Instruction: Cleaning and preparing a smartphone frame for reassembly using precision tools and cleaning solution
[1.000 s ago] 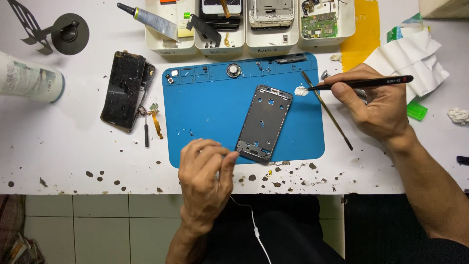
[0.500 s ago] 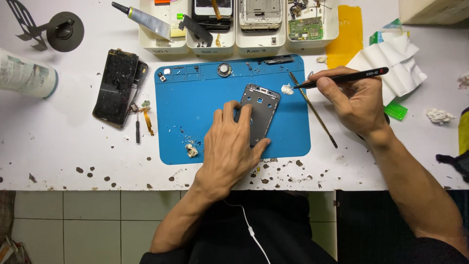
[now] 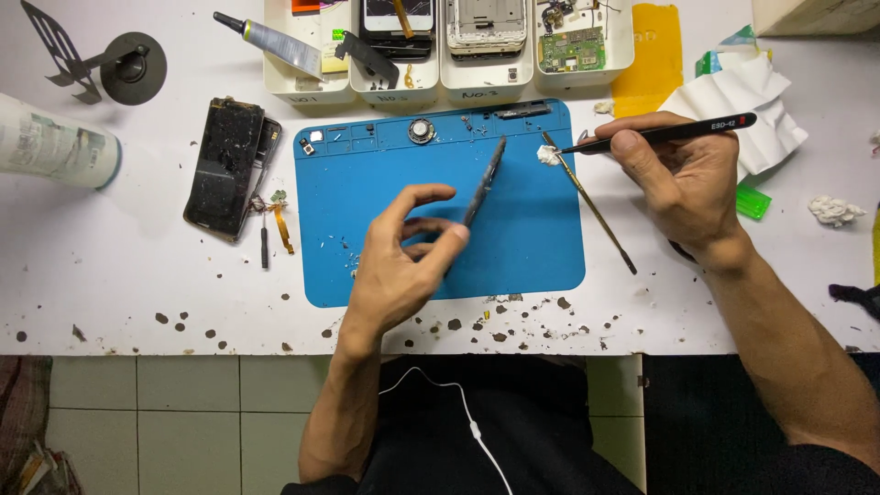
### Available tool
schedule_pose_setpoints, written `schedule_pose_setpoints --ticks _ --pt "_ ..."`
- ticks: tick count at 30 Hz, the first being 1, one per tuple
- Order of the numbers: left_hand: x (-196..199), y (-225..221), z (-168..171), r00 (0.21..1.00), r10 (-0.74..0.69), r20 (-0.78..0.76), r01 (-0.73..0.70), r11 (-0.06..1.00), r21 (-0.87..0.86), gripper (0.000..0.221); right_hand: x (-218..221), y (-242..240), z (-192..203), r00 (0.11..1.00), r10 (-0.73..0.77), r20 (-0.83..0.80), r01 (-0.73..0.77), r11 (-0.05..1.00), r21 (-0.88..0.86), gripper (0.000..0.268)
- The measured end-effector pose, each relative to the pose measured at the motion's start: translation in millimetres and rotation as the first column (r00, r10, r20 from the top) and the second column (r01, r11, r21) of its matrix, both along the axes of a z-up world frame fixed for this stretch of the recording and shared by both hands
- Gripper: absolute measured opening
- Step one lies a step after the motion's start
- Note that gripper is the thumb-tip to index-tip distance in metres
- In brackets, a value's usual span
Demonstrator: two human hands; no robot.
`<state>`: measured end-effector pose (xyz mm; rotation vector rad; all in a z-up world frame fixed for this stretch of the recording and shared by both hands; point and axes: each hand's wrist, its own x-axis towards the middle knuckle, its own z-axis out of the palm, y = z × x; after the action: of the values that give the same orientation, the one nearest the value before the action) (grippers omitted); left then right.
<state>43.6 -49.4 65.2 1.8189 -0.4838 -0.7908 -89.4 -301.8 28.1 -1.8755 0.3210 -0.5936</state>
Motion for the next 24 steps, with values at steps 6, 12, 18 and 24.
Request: schedule_pose_setpoints --ticks 6,12,18,24 --pt "12.6 17.4 -28.5 0.991 0.032 0.128 -0.010 0.985 -0.170 0.031 -0.7 0.9 0.8 0.999 0.006 -0.038 -0.007 1.000 -0.018 0.013" --pt "4.1 23.2 -14.5 0.960 -0.099 0.263 0.046 0.979 0.198 0.047 -0.2 0.3 -10.1 0.997 0.055 -0.056 -0.056 0.998 -0.017 0.015" --pt "9.8 39.9 -21.9 0.713 -0.423 0.559 0.262 0.901 0.347 0.063 1.5 14.4 -1.3 0.976 0.210 -0.051 -0.214 0.972 -0.096 0.021" --pt "52.4 44.0 -10.1 0.614 -0.231 0.755 0.223 0.968 0.115 0.007 15.7 29.0 -8.3 0.972 0.231 -0.031 -0.233 0.963 -0.133 0.020"
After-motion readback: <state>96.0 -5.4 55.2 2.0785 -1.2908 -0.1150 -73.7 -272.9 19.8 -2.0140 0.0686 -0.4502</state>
